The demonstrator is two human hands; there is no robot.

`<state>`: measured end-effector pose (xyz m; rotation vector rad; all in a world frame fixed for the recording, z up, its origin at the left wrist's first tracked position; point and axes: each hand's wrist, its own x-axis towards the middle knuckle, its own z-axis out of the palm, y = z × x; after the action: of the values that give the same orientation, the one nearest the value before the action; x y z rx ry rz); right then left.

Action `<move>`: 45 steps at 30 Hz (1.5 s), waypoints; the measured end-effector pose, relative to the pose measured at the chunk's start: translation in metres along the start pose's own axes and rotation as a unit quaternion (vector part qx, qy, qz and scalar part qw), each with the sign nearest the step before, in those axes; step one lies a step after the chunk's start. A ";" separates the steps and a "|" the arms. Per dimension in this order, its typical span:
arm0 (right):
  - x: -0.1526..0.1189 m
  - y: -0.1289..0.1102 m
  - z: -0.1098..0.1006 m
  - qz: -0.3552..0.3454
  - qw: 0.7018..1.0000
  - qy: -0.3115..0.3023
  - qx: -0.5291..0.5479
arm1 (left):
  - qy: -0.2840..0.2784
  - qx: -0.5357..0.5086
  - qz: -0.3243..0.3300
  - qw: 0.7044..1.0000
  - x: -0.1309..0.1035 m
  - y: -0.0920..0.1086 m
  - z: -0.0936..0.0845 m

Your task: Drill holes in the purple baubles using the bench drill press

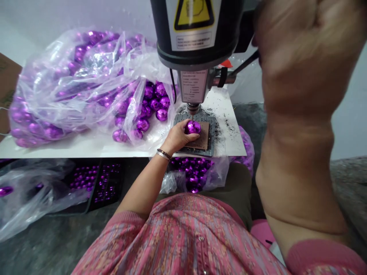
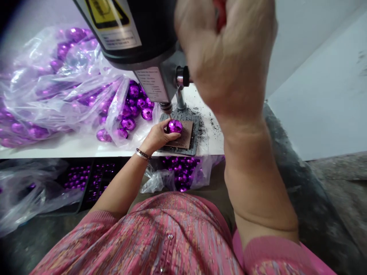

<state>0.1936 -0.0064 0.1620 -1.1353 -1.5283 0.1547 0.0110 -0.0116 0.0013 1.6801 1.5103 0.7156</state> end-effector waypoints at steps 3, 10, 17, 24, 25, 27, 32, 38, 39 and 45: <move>-0.031 -0.010 -0.003 0.007 1.000 0.005 -0.023 | -0.002 -0.006 0.011 1.000 0.000 -0.002 0.001; -0.052 0.003 0.001 -0.058 0.998 0.029 -0.027 | -0.003 0.001 0.019 1.000 0.001 -0.004 0.001; -0.073 0.023 0.005 -0.167 0.983 0.058 -0.056 | -0.004 0.008 -0.002 1.000 0.000 0.000 0.001; -0.087 0.034 0.010 -0.200 0.970 0.086 -0.103 | 0.000 0.024 0.006 1.000 0.000 -0.004 0.002; -0.089 0.034 0.011 -0.197 0.971 0.088 -0.104 | 0.002 0.026 0.008 1.000 0.000 -0.004 0.002; -0.091 0.036 0.013 -0.194 0.970 0.095 -0.108 | 0.011 0.031 0.014 0.999 0.001 -0.006 0.003; -0.095 0.047 0.020 -0.225 0.960 0.127 -0.105 | 0.024 0.039 0.023 0.999 0.002 -0.011 0.006; -0.097 0.056 0.032 -0.226 0.954 0.178 -0.085 | 0.022 0.026 0.034 0.999 0.002 -0.013 0.007; -0.098 0.056 0.033 -0.232 0.952 0.184 -0.078 | 0.020 0.024 0.035 0.999 0.002 -0.013 0.008; -0.099 0.056 0.038 -0.225 0.953 0.196 -0.046 | 0.035 0.029 0.028 0.999 0.000 -0.014 0.010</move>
<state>0.1804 -0.0299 0.0449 -0.7994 -1.4017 -0.4327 0.0118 -0.0127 -0.0159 1.7630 1.5514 0.7734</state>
